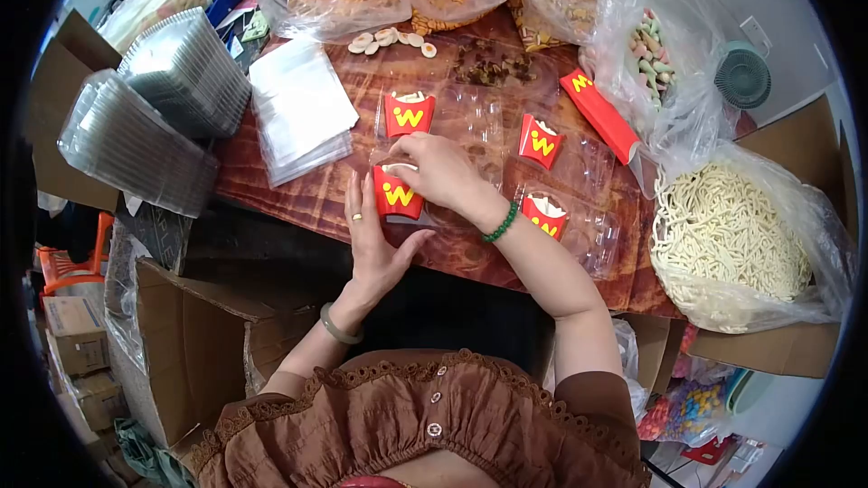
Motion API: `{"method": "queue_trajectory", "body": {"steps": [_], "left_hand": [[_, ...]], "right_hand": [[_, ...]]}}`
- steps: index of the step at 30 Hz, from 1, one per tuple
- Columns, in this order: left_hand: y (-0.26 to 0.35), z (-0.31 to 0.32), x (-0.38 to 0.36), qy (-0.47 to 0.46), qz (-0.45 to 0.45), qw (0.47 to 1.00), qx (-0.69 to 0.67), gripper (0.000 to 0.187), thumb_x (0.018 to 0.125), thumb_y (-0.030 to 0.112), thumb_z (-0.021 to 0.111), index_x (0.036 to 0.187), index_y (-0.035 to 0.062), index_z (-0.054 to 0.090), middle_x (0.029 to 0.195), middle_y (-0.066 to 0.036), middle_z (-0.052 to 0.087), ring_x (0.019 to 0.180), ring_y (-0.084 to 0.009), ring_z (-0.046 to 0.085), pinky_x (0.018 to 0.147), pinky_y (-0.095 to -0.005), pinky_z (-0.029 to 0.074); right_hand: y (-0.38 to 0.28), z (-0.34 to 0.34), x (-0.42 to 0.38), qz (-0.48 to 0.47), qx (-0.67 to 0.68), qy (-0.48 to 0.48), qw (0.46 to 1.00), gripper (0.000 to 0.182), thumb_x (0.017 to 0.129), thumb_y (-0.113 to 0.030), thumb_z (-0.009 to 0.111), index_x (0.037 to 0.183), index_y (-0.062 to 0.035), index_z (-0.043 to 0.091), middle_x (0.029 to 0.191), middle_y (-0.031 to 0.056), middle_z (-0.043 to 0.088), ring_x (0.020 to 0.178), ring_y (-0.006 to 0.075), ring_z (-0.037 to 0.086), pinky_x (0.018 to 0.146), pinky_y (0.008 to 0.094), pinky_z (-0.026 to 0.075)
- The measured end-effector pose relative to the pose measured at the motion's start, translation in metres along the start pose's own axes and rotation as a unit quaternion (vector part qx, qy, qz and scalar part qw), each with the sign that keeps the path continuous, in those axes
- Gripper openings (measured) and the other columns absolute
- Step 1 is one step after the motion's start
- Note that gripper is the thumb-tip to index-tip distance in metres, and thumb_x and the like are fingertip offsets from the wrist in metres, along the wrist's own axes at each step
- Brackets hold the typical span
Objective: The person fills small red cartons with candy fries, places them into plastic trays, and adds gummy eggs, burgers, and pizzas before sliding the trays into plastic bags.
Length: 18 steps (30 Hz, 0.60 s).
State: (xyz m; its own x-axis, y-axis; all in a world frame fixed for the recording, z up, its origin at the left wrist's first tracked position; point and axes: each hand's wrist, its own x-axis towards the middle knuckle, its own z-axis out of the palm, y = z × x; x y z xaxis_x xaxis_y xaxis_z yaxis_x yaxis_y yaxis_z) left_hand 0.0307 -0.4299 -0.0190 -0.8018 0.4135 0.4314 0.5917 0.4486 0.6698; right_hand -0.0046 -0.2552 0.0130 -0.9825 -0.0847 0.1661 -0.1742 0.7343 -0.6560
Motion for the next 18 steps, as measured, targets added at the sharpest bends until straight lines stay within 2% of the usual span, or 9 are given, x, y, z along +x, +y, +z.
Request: {"method": "queue_trajectory", "body": {"steps": [1, 3, 4, 6, 8, 11, 14, 16, 18], "left_hand": [[0.003, -0.008, 0.007, 0.023, 0.005, 1.000, -0.017, 0.088, 0.072, 0.022, 0.078, 0.140, -0.0037, 0.027, 0.143, -0.029, 0.026, 0.132, -0.0445, 0.028, 0.107, -0.0505, 0.027], [0.002, -0.022, 0.034, 0.035, 0.028, 0.999, -0.027, 0.074, 0.076, 0.018, 0.075, 0.135, -0.0044, 0.037, 0.140, -0.030, 0.031, 0.130, -0.0441, 0.032, 0.105, -0.0491, 0.030], [-0.006, -0.022, 0.053, 0.062, 0.046, 0.996, -0.045, 0.057, 0.079, 0.014, 0.072, 0.127, -0.0047, 0.046, 0.133, -0.028, 0.041, 0.125, -0.0417, 0.041, 0.101, -0.0465, 0.037], [-0.017, -0.016, 0.101, 0.063, -0.014, 0.989, -0.136, 0.046, 0.081, 0.011, 0.068, 0.122, -0.0028, 0.052, 0.125, -0.024, 0.051, 0.117, -0.0399, 0.049, 0.096, -0.0435, 0.041], [-0.040, 0.002, 0.156, 0.075, 0.048, 0.992, -0.088, 0.038, 0.080, 0.005, 0.065, 0.116, -0.0011, 0.056, 0.118, -0.021, 0.057, 0.109, -0.0398, 0.053, 0.091, -0.0421, 0.044], [-0.084, 0.043, 0.225, 0.049, 0.039, 0.998, -0.027, 0.038, 0.073, -0.001, 0.062, 0.111, 0.0003, 0.058, 0.109, -0.021, 0.059, 0.102, -0.0396, 0.055, 0.090, -0.0432, 0.044], [-0.118, 0.072, 0.264, 0.043, 0.074, 0.995, 0.056, 0.041, 0.073, 0.004, 0.065, 0.114, 0.0028, 0.059, 0.108, -0.020, 0.060, 0.103, -0.0380, 0.056, 0.088, -0.0443, 0.045], [-0.121, 0.081, 0.277, -0.026, 0.046, 0.985, 0.164, 0.042, 0.072, 0.007, 0.067, 0.113, 0.0052, 0.060, 0.106, -0.021, 0.060, 0.100, -0.0396, 0.056, 0.087, -0.0458, 0.046], [-0.126, 0.088, 0.284, -0.035, 0.040, 0.979, 0.198, 0.037, 0.072, 0.010, 0.067, 0.109, 0.0061, 0.062, 0.104, -0.022, 0.061, 0.098, -0.0403, 0.056, 0.085, -0.0472, 0.046]], "right_hand": [[-0.003, -0.010, 0.000, -0.001, 0.019, 0.064, 0.998, 0.019, 0.082, -0.017, 0.067, 0.093, -0.0016, 0.067, 0.085, 0.0129, 0.067, 0.079, 0.0262, 0.065, 0.071, 0.0346, 0.051], [0.010, -0.036, 0.011, 0.036, 0.039, 0.065, 0.996, 0.021, 0.083, -0.017, 0.067, 0.095, -0.0004, 0.066, 0.088, 0.0122, 0.068, 0.077, 0.0204, 0.065, 0.069, 0.0303, 0.050], [0.026, -0.044, 0.022, 0.049, 0.036, 0.088, 0.994, 0.022, 0.083, -0.017, 0.067, 0.097, -0.0002, 0.066, 0.089, 0.0125, 0.068, 0.077, 0.0196, 0.065, 0.069, 0.0297, 0.050], [0.058, -0.056, 0.052, 0.069, 0.025, 0.095, 0.993, 0.023, 0.083, -0.017, 0.066, 0.098, 0.0003, 0.066, 0.091, 0.0144, 0.068, 0.081, 0.0216, 0.066, 0.072, 0.0315, 0.050], [0.087, -0.061, 0.088, 0.071, -0.057, 0.101, 0.991, 0.025, 0.083, -0.018, 0.064, 0.099, 0.0003, 0.066, 0.094, 0.0183, 0.067, 0.087, 0.0279, 0.065, 0.077, 0.0357, 0.050], [0.114, -0.050, 0.137, 0.080, -0.054, 0.122, 0.988, 0.024, 0.081, -0.019, 0.063, 0.096, 0.0000, 0.066, 0.092, 0.0213, 0.065, 0.089, 0.0365, 0.062, 0.078, 0.0416, 0.049], [0.131, -0.036, 0.171, 0.116, -0.113, 0.101, 0.982, 0.029, 0.085, -0.030, 0.058, 0.092, -0.0021, 0.066, 0.092, 0.0204, 0.065, 0.089, 0.0381, 0.061, 0.076, 0.0453, 0.048], [0.129, -0.031, 0.183, 0.179, -0.116, 0.098, 0.972, 0.028, 0.085, -0.028, 0.060, 0.094, -0.0018, 0.066, 0.094, 0.0205, 0.065, 0.090, 0.0357, 0.062, 0.078, 0.0434, 0.048], [0.127, -0.029, 0.183, 0.203, -0.121, 0.103, 0.966, 0.028, 0.082, -0.026, 0.063, 0.097, -0.0031, 0.066, 0.096, 0.0199, 0.065, 0.092, 0.0352, 0.061, 0.079, 0.0429, 0.048]]}}
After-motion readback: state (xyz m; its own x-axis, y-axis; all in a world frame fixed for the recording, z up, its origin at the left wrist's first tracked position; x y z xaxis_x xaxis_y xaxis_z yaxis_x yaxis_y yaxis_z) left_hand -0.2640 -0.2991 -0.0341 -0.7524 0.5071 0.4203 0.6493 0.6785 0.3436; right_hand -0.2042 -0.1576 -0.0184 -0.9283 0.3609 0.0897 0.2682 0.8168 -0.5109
